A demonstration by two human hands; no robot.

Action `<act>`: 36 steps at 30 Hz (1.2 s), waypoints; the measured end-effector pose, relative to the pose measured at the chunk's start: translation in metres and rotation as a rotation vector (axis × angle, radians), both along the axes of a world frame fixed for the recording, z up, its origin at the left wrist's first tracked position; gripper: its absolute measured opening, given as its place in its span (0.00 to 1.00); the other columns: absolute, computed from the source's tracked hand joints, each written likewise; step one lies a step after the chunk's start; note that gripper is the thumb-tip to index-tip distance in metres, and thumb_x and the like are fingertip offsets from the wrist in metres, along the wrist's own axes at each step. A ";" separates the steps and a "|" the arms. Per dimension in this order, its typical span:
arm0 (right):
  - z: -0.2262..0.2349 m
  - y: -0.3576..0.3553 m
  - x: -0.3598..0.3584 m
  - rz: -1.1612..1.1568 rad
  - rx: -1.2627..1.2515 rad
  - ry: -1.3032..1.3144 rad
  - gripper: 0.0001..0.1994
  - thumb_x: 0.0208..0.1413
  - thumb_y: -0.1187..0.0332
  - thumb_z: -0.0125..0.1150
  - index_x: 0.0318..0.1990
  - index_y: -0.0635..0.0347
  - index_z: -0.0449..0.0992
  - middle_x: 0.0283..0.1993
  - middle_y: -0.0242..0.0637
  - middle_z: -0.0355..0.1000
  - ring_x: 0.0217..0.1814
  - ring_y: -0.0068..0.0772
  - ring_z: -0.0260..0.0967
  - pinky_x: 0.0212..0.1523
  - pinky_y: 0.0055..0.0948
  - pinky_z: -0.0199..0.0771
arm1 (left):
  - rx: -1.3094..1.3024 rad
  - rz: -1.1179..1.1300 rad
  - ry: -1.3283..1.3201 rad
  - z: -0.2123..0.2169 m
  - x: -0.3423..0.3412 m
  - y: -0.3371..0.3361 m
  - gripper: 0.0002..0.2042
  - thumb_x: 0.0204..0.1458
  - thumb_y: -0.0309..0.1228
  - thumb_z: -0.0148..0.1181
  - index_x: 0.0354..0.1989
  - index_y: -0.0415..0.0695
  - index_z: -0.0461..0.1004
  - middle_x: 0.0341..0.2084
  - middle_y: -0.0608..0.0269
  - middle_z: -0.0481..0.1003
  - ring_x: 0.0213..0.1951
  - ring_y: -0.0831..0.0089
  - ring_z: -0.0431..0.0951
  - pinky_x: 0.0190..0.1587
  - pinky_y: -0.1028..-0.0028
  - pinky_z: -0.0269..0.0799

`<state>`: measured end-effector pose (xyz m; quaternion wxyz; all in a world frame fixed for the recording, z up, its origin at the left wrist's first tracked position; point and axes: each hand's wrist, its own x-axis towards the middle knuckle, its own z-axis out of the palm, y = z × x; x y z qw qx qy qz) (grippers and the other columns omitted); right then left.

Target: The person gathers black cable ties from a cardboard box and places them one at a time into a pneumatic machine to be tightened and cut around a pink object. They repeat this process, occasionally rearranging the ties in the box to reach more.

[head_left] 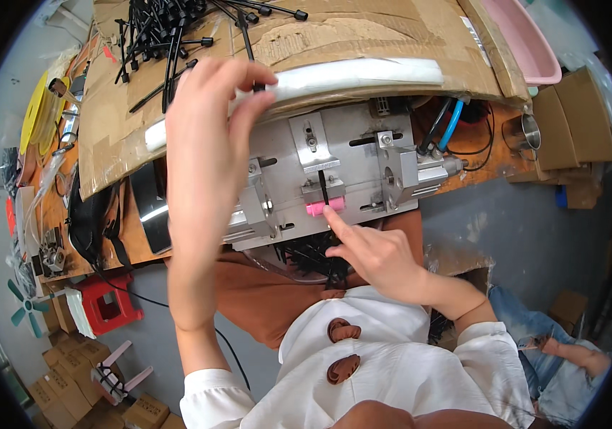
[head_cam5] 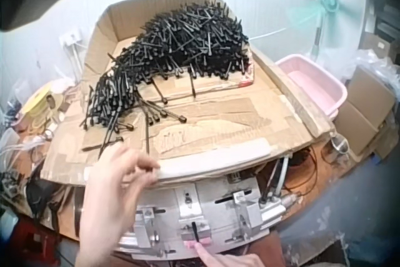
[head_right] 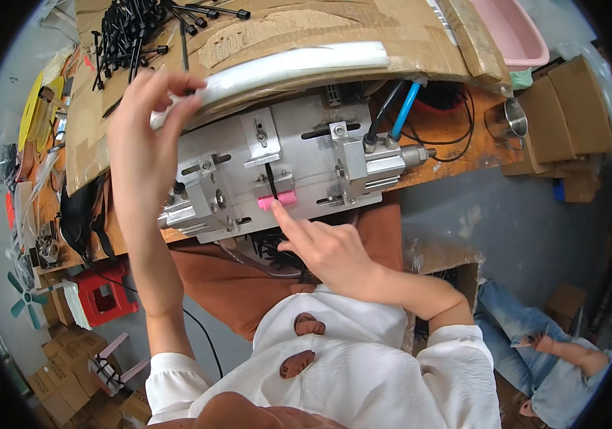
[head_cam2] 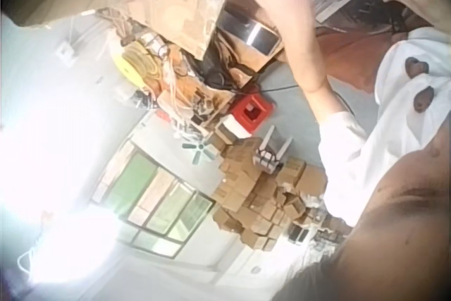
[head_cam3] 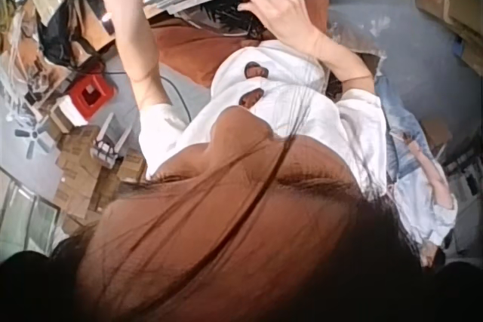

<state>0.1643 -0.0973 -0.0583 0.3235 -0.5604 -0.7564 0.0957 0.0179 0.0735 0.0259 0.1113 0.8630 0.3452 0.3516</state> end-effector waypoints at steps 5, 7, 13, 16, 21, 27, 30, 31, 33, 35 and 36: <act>0.061 0.086 0.036 -0.158 0.410 -0.293 0.20 0.50 0.63 0.64 0.49 0.62 0.72 0.29 0.34 0.70 0.21 0.31 0.69 0.20 0.29 0.67 | 0.077 0.054 -0.036 -0.039 -0.011 -0.100 0.21 0.39 0.16 0.60 0.46 0.41 0.76 0.36 0.55 0.71 0.37 0.61 0.70 0.40 0.68 0.66; 0.071 0.165 0.050 -0.149 0.727 -0.430 0.13 0.52 0.66 0.62 0.41 0.64 0.75 0.30 0.39 0.74 0.25 0.36 0.70 0.26 0.31 0.70 | -0.019 0.064 0.069 -0.062 -0.010 -0.132 0.31 0.37 0.17 0.64 0.57 0.38 0.69 0.36 0.59 0.71 0.35 0.65 0.69 0.39 0.69 0.66; 0.106 0.238 0.070 0.020 0.322 -0.273 0.08 0.56 0.69 0.55 0.34 0.66 0.76 0.31 0.43 0.76 0.33 0.37 0.74 0.35 0.35 0.73 | -0.084 0.039 0.357 -0.101 0.001 -0.156 0.33 0.40 0.17 0.54 0.61 0.29 0.60 0.37 0.57 0.66 0.35 0.66 0.66 0.39 0.71 0.66; 0.137 0.194 0.093 0.049 -0.308 0.210 0.08 0.56 0.70 0.53 0.33 0.67 0.76 0.35 0.44 0.76 0.35 0.37 0.74 0.36 0.36 0.72 | -0.054 0.056 0.323 -0.102 0.007 -0.149 0.34 0.39 0.16 0.54 0.62 0.30 0.58 0.37 0.57 0.66 0.35 0.66 0.66 0.38 0.72 0.66; 0.111 0.091 0.089 0.075 -0.236 0.654 0.10 0.49 0.73 0.63 0.39 0.65 0.75 0.32 0.37 0.75 0.26 0.24 0.71 0.26 0.22 0.69 | -0.086 0.009 0.367 -0.084 0.004 -0.139 0.33 0.40 0.17 0.55 0.61 0.30 0.59 0.37 0.57 0.66 0.36 0.65 0.67 0.38 0.73 0.67; 0.011 -0.002 0.018 0.050 0.194 0.179 0.18 0.42 0.78 0.68 0.44 0.67 0.75 0.31 0.38 0.74 0.26 0.29 0.72 0.24 0.23 0.70 | 0.282 0.144 0.139 -0.020 0.028 -0.014 0.11 0.52 0.26 0.56 0.44 0.37 0.71 0.29 0.53 0.70 0.36 0.56 0.69 0.41 0.63 0.65; -0.017 -0.016 -0.003 -0.039 0.156 0.084 0.23 0.43 0.78 0.67 0.50 0.68 0.72 0.28 0.34 0.72 0.23 0.25 0.68 0.21 0.23 0.67 | 0.490 0.142 0.217 0.007 0.056 0.084 0.09 0.49 0.26 0.60 0.37 0.37 0.73 0.30 0.50 0.73 0.36 0.56 0.72 0.42 0.66 0.68; -0.021 -0.017 -0.006 -0.088 0.139 0.042 0.26 0.44 0.78 0.66 0.54 0.69 0.70 0.26 0.32 0.71 0.21 0.22 0.66 0.20 0.24 0.65 | 0.319 0.207 0.209 0.008 0.060 0.095 0.09 0.45 0.26 0.63 0.34 0.36 0.75 0.33 0.45 0.74 0.40 0.51 0.73 0.45 0.63 0.69; -0.026 -0.017 -0.006 -0.056 0.092 -0.020 0.27 0.45 0.77 0.65 0.56 0.69 0.68 0.24 0.30 0.69 0.20 0.21 0.64 0.19 0.24 0.64 | 0.160 0.186 0.266 0.013 0.062 0.110 0.09 0.43 0.27 0.65 0.31 0.35 0.76 0.29 0.45 0.75 0.37 0.52 0.75 0.42 0.63 0.70; -0.027 -0.013 -0.005 -0.047 0.080 -0.064 0.29 0.46 0.76 0.65 0.59 0.70 0.66 0.22 0.29 0.68 0.19 0.19 0.63 0.18 0.23 0.63 | 0.161 0.082 0.197 0.014 0.059 0.100 0.09 0.42 0.27 0.67 0.24 0.32 0.76 0.19 0.45 0.76 0.28 0.56 0.79 0.34 0.65 0.73; -0.028 -0.011 -0.005 -0.038 0.073 -0.058 0.29 0.46 0.76 0.65 0.59 0.70 0.66 0.22 0.29 0.67 0.19 0.19 0.63 0.18 0.23 0.63 | 0.157 0.081 0.197 0.016 0.057 0.093 0.09 0.42 0.27 0.67 0.24 0.32 0.76 0.19 0.45 0.76 0.28 0.56 0.79 0.34 0.65 0.73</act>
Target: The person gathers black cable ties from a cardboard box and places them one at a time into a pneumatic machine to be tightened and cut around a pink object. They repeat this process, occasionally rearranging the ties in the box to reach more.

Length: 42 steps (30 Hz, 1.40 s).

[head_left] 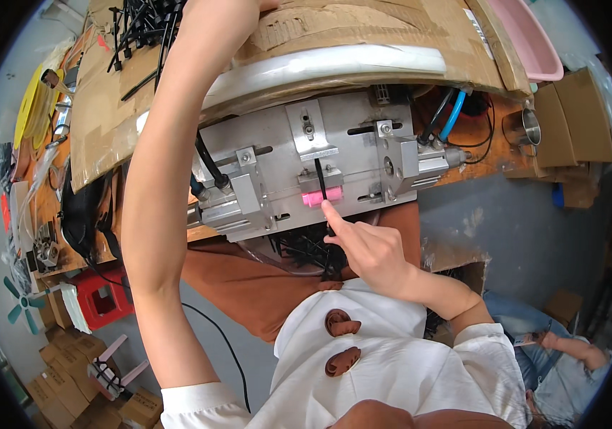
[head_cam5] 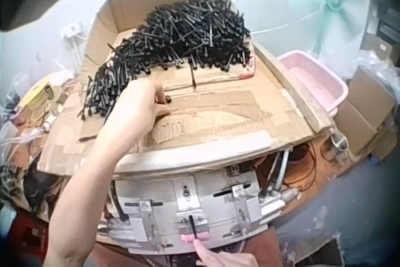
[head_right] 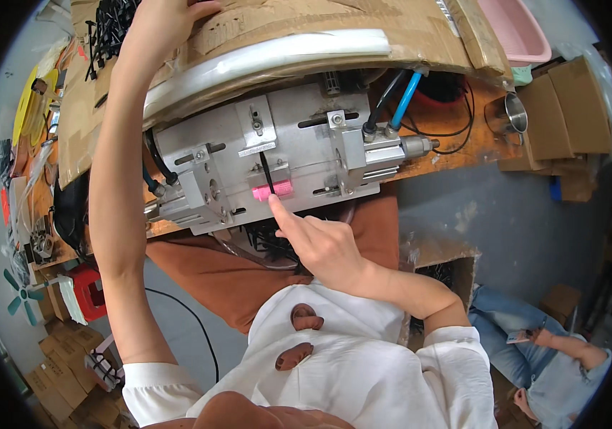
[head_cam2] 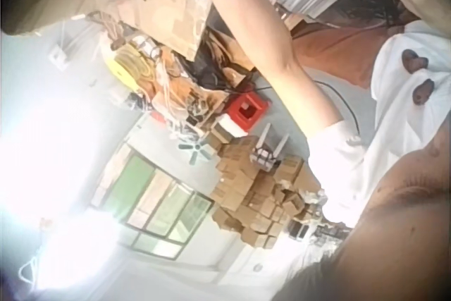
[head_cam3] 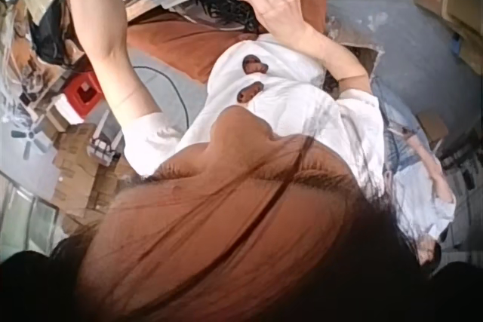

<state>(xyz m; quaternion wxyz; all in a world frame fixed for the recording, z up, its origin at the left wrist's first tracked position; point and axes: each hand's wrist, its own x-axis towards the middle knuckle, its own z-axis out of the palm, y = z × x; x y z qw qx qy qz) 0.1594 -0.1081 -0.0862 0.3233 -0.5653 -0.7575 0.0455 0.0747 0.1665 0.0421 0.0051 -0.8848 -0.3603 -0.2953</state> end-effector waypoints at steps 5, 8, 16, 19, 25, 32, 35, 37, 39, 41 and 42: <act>0.006 0.003 -0.005 -0.001 -0.018 -0.039 0.28 0.48 0.75 0.64 0.59 0.70 0.65 0.21 0.28 0.64 0.19 0.19 0.64 0.18 0.23 0.64 | -0.086 -0.042 -0.190 0.007 -0.025 -0.034 0.07 0.42 0.23 0.64 0.27 0.33 0.74 0.20 0.47 0.75 0.27 0.60 0.78 0.32 0.68 0.71; 0.029 0.010 0.000 0.007 -0.052 -0.034 0.27 0.49 0.73 0.63 0.59 0.69 0.66 0.22 0.29 0.66 0.20 0.19 0.66 0.18 0.23 0.65 | -0.227 -0.091 -0.241 0.007 -0.057 -0.060 0.07 0.50 0.23 0.58 0.39 0.39 0.74 0.28 0.62 0.73 0.27 0.74 0.68 0.35 0.76 0.66; 0.112 0.221 0.045 -0.010 0.481 -0.365 0.07 0.52 0.70 0.62 0.37 0.60 0.76 0.31 0.40 0.75 0.24 0.32 0.71 0.22 0.28 0.67 | -0.222 -0.023 -0.280 -0.055 -0.081 -0.187 0.36 0.37 0.13 0.63 0.61 0.34 0.63 0.33 0.58 0.70 0.33 0.67 0.67 0.36 0.71 0.66; 0.126 0.285 0.032 -0.101 0.246 -0.354 0.06 0.51 0.73 0.55 0.34 0.66 0.76 0.34 0.51 0.76 0.40 0.49 0.74 0.40 0.43 0.73 | -0.246 -0.025 -0.102 -0.081 -0.073 -0.225 0.34 0.38 0.16 0.62 0.60 0.31 0.63 0.33 0.58 0.68 0.34 0.65 0.67 0.37 0.70 0.66; 0.171 0.236 0.060 0.089 -0.109 0.081 0.11 0.53 0.69 0.55 0.37 0.67 0.79 0.32 0.42 0.76 0.31 0.27 0.70 0.33 0.28 0.71 | -0.261 -0.030 0.090 -0.119 -0.055 -0.248 0.32 0.40 0.16 0.54 0.60 0.29 0.60 0.36 0.57 0.68 0.35 0.66 0.67 0.39 0.71 0.67; 0.136 0.111 0.080 -0.050 0.079 0.357 0.07 0.52 0.77 0.61 0.39 0.64 0.75 0.36 0.31 0.76 0.27 0.16 0.68 0.21 0.13 0.60 | -0.313 -0.003 0.112 -0.112 -0.049 -0.239 0.34 0.42 0.16 0.56 0.63 0.30 0.56 0.38 0.55 0.67 0.37 0.62 0.66 0.41 0.68 0.66; 0.089 0.056 0.056 0.036 0.178 0.473 0.12 0.44 0.81 0.66 0.38 0.64 0.76 0.34 0.37 0.76 0.27 0.24 0.71 0.26 0.22 0.71 | -0.285 -0.038 0.149 -0.097 -0.052 -0.230 0.33 0.41 0.17 0.55 0.62 0.30 0.57 0.36 0.56 0.67 0.35 0.64 0.67 0.39 0.70 0.67; 0.059 0.025 0.041 0.070 0.256 0.181 0.19 0.41 0.80 0.68 0.45 0.70 0.73 0.36 0.41 0.76 0.22 0.31 0.67 0.20 0.25 0.67 | -0.264 -0.087 0.101 -0.079 -0.055 -0.213 0.31 0.42 0.19 0.56 0.61 0.33 0.60 0.34 0.57 0.66 0.35 0.63 0.67 0.39 0.68 0.67; 0.031 0.007 0.022 0.031 0.169 0.116 0.30 0.39 0.79 0.68 0.55 0.73 0.68 0.25 0.33 0.70 0.19 0.25 0.62 0.17 0.26 0.63 | -0.129 -0.104 0.009 -0.057 -0.058 -0.175 0.27 0.44 0.21 0.58 0.58 0.37 0.65 0.31 0.57 0.66 0.35 0.61 0.67 0.38 0.68 0.67; 0.011 0.000 0.008 0.020 0.090 0.096 0.32 0.40 0.78 0.68 0.58 0.72 0.66 0.23 0.31 0.67 0.19 0.22 0.62 0.18 0.26 0.63 | 0.118 -0.023 -0.009 -0.042 -0.051 -0.118 0.22 0.46 0.22 0.59 0.53 0.38 0.69 0.30 0.58 0.67 0.35 0.64 0.68 0.39 0.70 0.67; 0.005 -0.001 0.003 0.027 0.054 0.103 0.32 0.42 0.77 0.67 0.58 0.72 0.66 0.23 0.31 0.68 0.19 0.22 0.62 0.18 0.25 0.63 | 0.303 0.021 -0.038 -0.036 -0.043 -0.083 0.18 0.48 0.22 0.59 0.50 0.37 0.70 0.30 0.60 0.69 0.34 0.67 0.69 0.40 0.72 0.68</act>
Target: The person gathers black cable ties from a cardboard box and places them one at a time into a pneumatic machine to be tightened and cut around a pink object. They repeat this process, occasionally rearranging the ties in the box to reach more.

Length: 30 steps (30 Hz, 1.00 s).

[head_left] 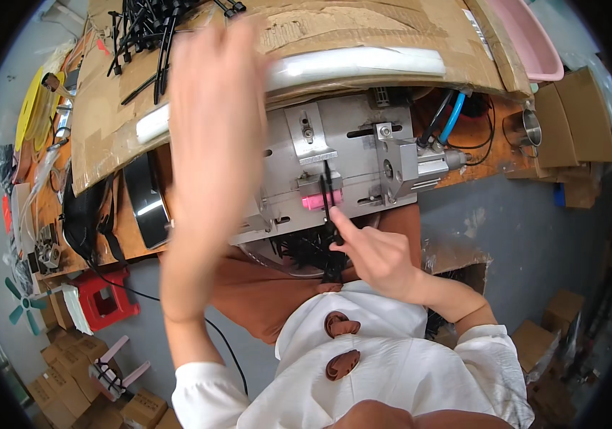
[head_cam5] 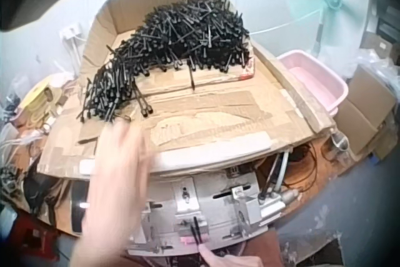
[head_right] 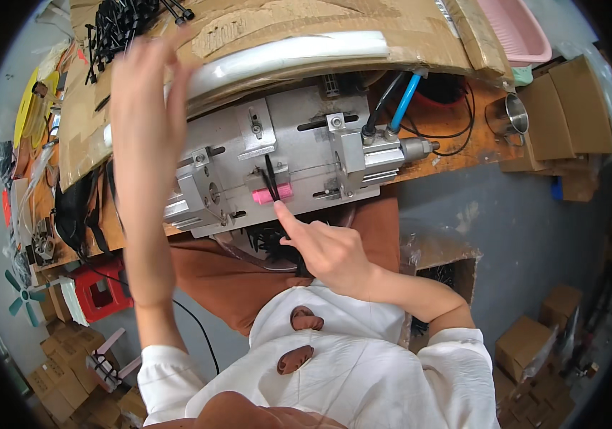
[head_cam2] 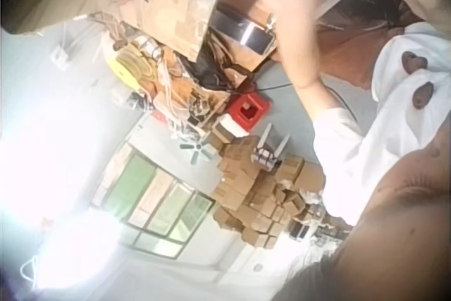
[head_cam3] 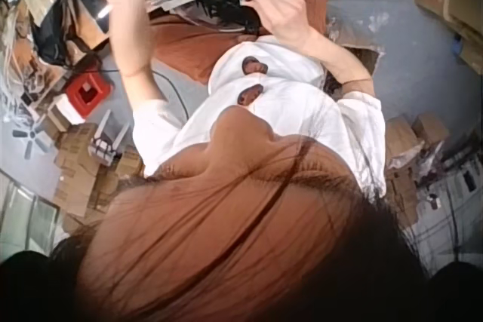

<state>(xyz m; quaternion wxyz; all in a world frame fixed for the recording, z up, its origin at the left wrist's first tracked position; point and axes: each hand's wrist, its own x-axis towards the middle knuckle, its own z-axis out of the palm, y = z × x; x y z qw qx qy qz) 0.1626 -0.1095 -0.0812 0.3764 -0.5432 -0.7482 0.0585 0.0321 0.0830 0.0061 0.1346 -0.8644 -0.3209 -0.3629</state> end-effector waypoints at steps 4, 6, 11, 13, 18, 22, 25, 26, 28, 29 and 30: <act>-0.007 0.002 -0.006 -0.006 -0.022 -0.030 0.30 0.40 0.79 0.69 0.55 0.73 0.68 0.26 0.37 0.72 0.18 0.26 0.64 0.18 0.27 0.64 | 0.163 -0.016 0.019 0.023 0.027 0.089 0.07 0.44 0.22 0.62 0.32 0.35 0.74 0.24 0.52 0.74 0.30 0.62 0.75 0.35 0.69 0.70; -0.006 0.003 -0.005 -0.018 -0.089 -0.050 0.30 0.42 0.77 0.68 0.57 0.70 0.68 0.21 0.33 0.68 0.17 0.25 0.64 0.17 0.27 0.62 | -0.109 -0.006 0.054 0.031 0.031 0.097 0.06 0.41 0.22 0.64 0.27 0.34 0.74 0.22 0.50 0.74 0.27 0.61 0.75 0.32 0.68 0.70; 0.000 0.004 -0.005 0.008 -0.109 -0.086 0.30 0.46 0.76 0.63 0.60 0.71 0.64 0.24 0.31 0.67 0.21 0.21 0.66 0.18 0.24 0.64 | -0.498 -0.137 -0.051 0.048 0.012 0.068 0.05 0.44 0.22 0.63 0.29 0.35 0.75 0.23 0.52 0.74 0.26 0.59 0.74 0.32 0.67 0.69; 0.012 0.006 -0.003 0.007 -0.118 -0.089 0.29 0.46 0.76 0.62 0.60 0.70 0.64 0.24 0.31 0.66 0.22 0.21 0.66 0.18 0.24 0.64 | -0.716 -0.188 -0.086 0.061 -0.005 0.067 0.07 0.50 0.23 0.59 0.37 0.37 0.74 0.29 0.58 0.74 0.33 0.68 0.74 0.39 0.73 0.68; 0.074 0.049 0.011 0.090 0.051 -0.254 0.18 0.47 0.71 0.60 0.48 0.64 0.71 0.26 0.29 0.65 0.23 0.26 0.69 0.17 0.25 0.65 | -0.831 -0.294 -0.372 0.047 -0.051 0.018 0.09 0.56 0.21 0.55 0.45 0.38 0.74 0.36 0.69 0.74 0.41 0.82 0.72 0.48 0.81 0.65; 0.107 0.191 0.013 -0.123 0.532 -0.370 0.07 0.44 0.76 0.61 0.33 0.62 0.73 0.26 0.35 0.73 0.29 0.32 0.75 0.24 0.26 0.70 | -0.473 0.019 -0.348 -0.003 -0.047 -0.067 0.32 0.39 0.14 0.64 0.58 0.42 0.69 0.30 0.63 0.69 0.31 0.73 0.67 0.34 0.74 0.66; 0.124 0.275 0.001 -0.072 0.031 -0.337 0.17 0.49 0.76 0.52 0.48 0.71 0.70 0.38 0.58 0.74 0.40 0.54 0.74 0.40 0.45 0.73 | -0.484 -0.068 -0.141 -0.032 -0.039 -0.120 0.37 0.35 0.16 0.66 0.61 0.31 0.62 0.32 0.57 0.70 0.35 0.65 0.67 0.40 0.69 0.64; 0.127 0.286 0.003 -0.049 -0.041 -0.414 0.14 0.48 0.76 0.52 0.44 0.71 0.72 0.38 0.58 0.74 0.39 0.53 0.74 0.39 0.43 0.74 | -0.510 -0.067 -0.094 -0.040 -0.034 -0.134 0.37 0.35 0.17 0.67 0.60 0.31 0.63 0.34 0.57 0.71 0.35 0.66 0.68 0.39 0.69 0.65; 0.140 0.287 0.012 -0.025 -0.116 -0.492 0.13 0.48 0.76 0.51 0.41 0.70 0.75 0.37 0.58 0.75 0.38 0.53 0.74 0.39 0.42 0.74 | -0.451 -0.070 -0.024 -0.056 -0.024 -0.152 0.31 0.40 0.21 0.65 0.57 0.30 0.66 0.33 0.59 0.70 0.34 0.65 0.68 0.37 0.69 0.66; 0.149 0.275 0.027 0.068 -0.206 -0.382 0.11 0.48 0.76 0.51 0.38 0.70 0.76 0.36 0.56 0.76 0.35 0.49 0.74 0.37 0.39 0.74 | -0.492 -0.053 0.022 -0.063 -0.020 -0.156 0.30 0.42 0.21 0.63 0.57 0.30 0.65 0.33 0.58 0.69 0.34 0.65 0.68 0.38 0.69 0.67; 0.159 0.259 0.040 0.161 -0.295 -0.271 0.11 0.48 0.76 0.50 0.35 0.70 0.78 0.34 0.54 0.76 0.31 0.46 0.75 0.35 0.37 0.75 | -0.503 -0.069 0.057 -0.069 -0.017 -0.160 0.29 0.43 0.21 0.60 0.58 0.29 0.64 0.33 0.58 0.68 0.34 0.65 0.67 0.38 0.70 0.67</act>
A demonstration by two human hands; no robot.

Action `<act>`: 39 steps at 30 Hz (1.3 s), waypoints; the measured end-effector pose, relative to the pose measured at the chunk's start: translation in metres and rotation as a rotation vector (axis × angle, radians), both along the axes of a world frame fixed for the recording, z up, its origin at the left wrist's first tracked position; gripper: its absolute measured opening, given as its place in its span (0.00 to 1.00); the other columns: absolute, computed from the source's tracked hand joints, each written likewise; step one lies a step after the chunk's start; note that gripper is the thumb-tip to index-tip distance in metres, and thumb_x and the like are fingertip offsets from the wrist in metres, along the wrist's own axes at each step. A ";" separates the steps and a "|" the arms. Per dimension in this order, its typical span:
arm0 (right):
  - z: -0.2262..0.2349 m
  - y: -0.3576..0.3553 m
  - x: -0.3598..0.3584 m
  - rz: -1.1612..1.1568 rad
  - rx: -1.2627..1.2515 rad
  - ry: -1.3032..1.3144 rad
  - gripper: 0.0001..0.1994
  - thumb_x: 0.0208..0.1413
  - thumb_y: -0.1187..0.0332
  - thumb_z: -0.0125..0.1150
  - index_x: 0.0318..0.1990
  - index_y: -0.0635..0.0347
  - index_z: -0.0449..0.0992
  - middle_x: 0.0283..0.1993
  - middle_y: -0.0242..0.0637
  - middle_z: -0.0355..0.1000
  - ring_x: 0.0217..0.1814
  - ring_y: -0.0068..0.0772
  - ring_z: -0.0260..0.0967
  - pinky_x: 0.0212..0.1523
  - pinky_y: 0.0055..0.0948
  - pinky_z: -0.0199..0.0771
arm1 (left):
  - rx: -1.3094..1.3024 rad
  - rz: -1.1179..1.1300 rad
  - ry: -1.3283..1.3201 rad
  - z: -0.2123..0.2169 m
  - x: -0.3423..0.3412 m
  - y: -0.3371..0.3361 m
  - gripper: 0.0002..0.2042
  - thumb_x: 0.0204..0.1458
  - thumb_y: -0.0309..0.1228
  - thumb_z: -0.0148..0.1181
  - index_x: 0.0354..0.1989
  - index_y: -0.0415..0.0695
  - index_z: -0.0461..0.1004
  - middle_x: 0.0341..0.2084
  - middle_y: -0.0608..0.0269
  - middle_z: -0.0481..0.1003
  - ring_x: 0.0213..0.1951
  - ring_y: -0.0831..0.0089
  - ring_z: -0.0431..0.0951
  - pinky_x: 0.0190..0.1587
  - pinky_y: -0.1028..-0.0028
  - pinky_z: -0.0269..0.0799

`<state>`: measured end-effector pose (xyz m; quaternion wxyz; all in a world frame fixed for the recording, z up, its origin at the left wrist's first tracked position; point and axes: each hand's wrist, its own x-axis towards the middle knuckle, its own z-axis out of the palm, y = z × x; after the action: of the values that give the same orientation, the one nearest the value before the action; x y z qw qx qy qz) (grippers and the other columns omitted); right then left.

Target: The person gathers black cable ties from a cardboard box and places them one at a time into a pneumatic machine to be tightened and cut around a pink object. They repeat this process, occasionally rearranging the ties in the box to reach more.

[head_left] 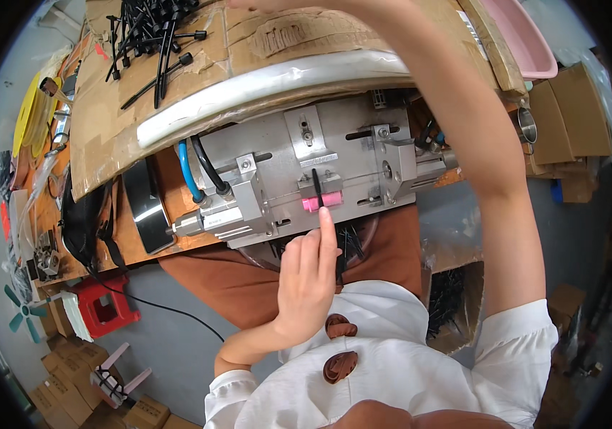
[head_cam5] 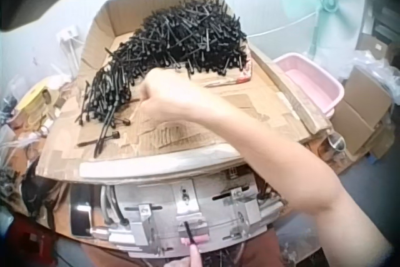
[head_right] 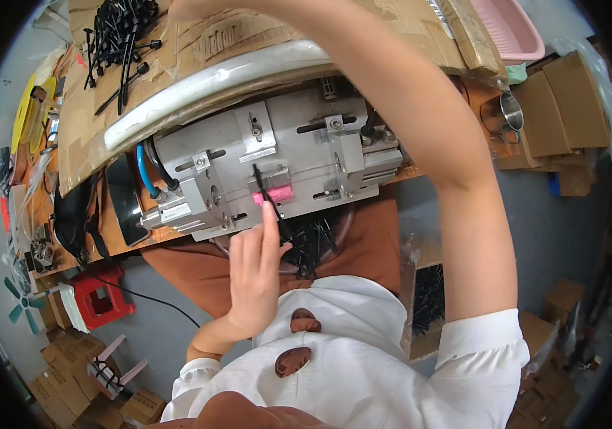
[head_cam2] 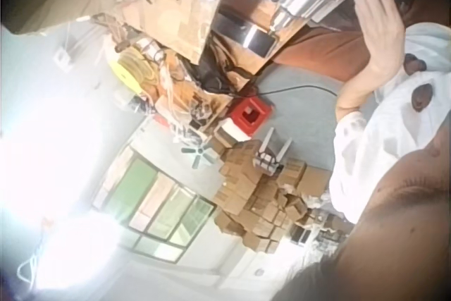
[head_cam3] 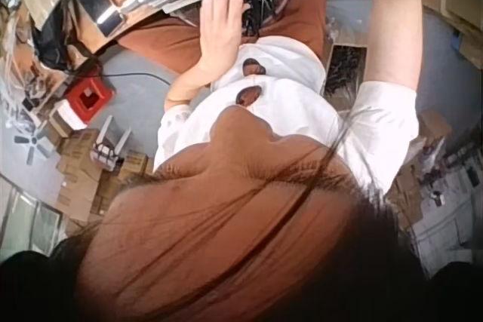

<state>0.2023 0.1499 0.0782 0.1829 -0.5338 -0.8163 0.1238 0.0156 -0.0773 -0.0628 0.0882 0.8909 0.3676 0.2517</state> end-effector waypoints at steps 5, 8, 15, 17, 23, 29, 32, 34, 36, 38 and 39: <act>0.012 -0.096 0.039 -0.158 -0.044 0.573 0.11 0.56 0.68 0.57 0.38 0.69 0.78 0.26 0.36 0.74 0.23 0.18 0.68 0.24 0.17 0.67 | -0.030 0.041 0.124 -0.015 0.010 0.000 0.32 0.42 0.18 0.54 0.61 0.28 0.58 0.34 0.58 0.65 0.36 0.66 0.67 0.40 0.72 0.68; -0.013 -0.136 0.037 -0.319 0.128 0.486 0.08 0.53 0.71 0.63 0.40 0.62 0.76 0.32 0.32 0.76 0.27 0.20 0.71 0.21 0.21 0.66 | -0.034 0.045 0.126 -0.014 0.012 0.003 0.33 0.41 0.17 0.53 0.62 0.28 0.56 0.34 0.57 0.65 0.37 0.65 0.67 0.41 0.72 0.68; -0.123 -0.240 -0.021 -0.197 0.499 0.337 0.30 0.38 0.79 0.68 0.55 0.70 0.70 0.33 0.38 0.75 0.21 0.27 0.67 0.21 0.26 0.68 | -0.154 0.109 -0.001 -0.004 0.005 -0.001 0.39 0.40 0.17 0.65 0.65 0.37 0.57 0.43 0.54 0.67 0.42 0.58 0.66 0.44 0.64 0.66; -0.143 -0.255 -0.037 -0.227 0.349 0.270 0.32 0.40 0.76 0.67 0.58 0.70 0.67 0.27 0.34 0.72 0.18 0.24 0.64 0.19 0.27 0.66 | -0.154 0.143 -0.012 0.000 -0.004 -0.005 0.40 0.38 0.17 0.66 0.65 0.38 0.57 0.44 0.54 0.67 0.42 0.58 0.65 0.44 0.65 0.66; -0.164 -0.259 -0.047 -0.231 0.218 0.237 0.31 0.41 0.78 0.67 0.58 0.69 0.67 0.20 0.34 0.68 0.19 0.28 0.67 0.19 0.28 0.64 | -0.151 0.207 -0.022 0.003 -0.023 -0.009 0.41 0.34 0.15 0.67 0.64 0.38 0.59 0.45 0.55 0.67 0.42 0.59 0.65 0.43 0.66 0.65; -0.138 -0.253 -0.050 -0.224 0.171 0.151 0.32 0.45 0.71 0.66 0.61 0.63 0.65 0.25 0.31 0.72 0.22 0.26 0.71 0.21 0.27 0.68 | -0.166 0.180 -0.058 0.021 -0.036 0.003 0.37 0.35 0.18 0.68 0.61 0.38 0.64 0.41 0.55 0.68 0.41 0.59 0.66 0.44 0.66 0.65; -0.092 -0.235 -0.039 -0.106 0.191 0.017 0.33 0.43 0.68 0.68 0.61 0.62 0.66 0.29 0.31 0.72 0.22 0.26 0.70 0.20 0.27 0.68 | -0.075 0.180 -0.047 0.045 -0.063 0.032 0.34 0.40 0.21 0.66 0.61 0.40 0.64 0.38 0.55 0.68 0.41 0.60 0.66 0.43 0.67 0.65; -0.062 -0.197 -0.034 -0.052 0.399 -0.028 0.31 0.42 0.72 0.64 0.59 0.61 0.68 0.25 0.30 0.66 0.20 0.24 0.66 0.20 0.26 0.67 | 0.011 0.253 -0.188 0.059 -0.084 0.068 0.28 0.43 0.16 0.62 0.57 0.43 0.69 0.36 0.56 0.68 0.40 0.61 0.66 0.43 0.67 0.64; -0.040 -0.136 -0.037 0.030 0.633 -0.213 0.24 0.41 0.73 0.57 0.51 0.60 0.72 0.27 0.31 0.65 0.22 0.25 0.68 0.19 0.24 0.66 | 0.083 0.327 -0.226 0.070 -0.099 0.118 0.17 0.49 0.17 0.56 0.49 0.42 0.72 0.35 0.56 0.67 0.39 0.60 0.67 0.43 0.66 0.64; -0.030 -0.060 -0.050 0.169 0.784 -0.289 0.15 0.44 0.74 0.58 0.43 0.60 0.72 0.32 0.34 0.67 0.27 0.30 0.72 0.24 0.27 0.72 | 0.228 0.267 -0.176 0.080 -0.112 0.179 0.14 0.50 0.20 0.56 0.46 0.45 0.74 0.33 0.55 0.68 0.39 0.61 0.70 0.39 0.68 0.66; -0.027 -0.025 -0.060 0.244 0.858 -0.340 0.13 0.45 0.73 0.58 0.41 0.60 0.71 0.33 0.36 0.68 0.27 0.32 0.72 0.26 0.29 0.74 | 0.252 0.272 -0.122 0.084 -0.115 0.207 0.14 0.51 0.22 0.57 0.47 0.45 0.74 0.35 0.57 0.69 0.40 0.63 0.70 0.39 0.68 0.68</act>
<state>0.1424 0.1250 0.0509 0.2346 -0.3232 -0.8687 -0.2930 -0.0993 0.1300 0.0208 -0.0366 0.8202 0.4442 0.3587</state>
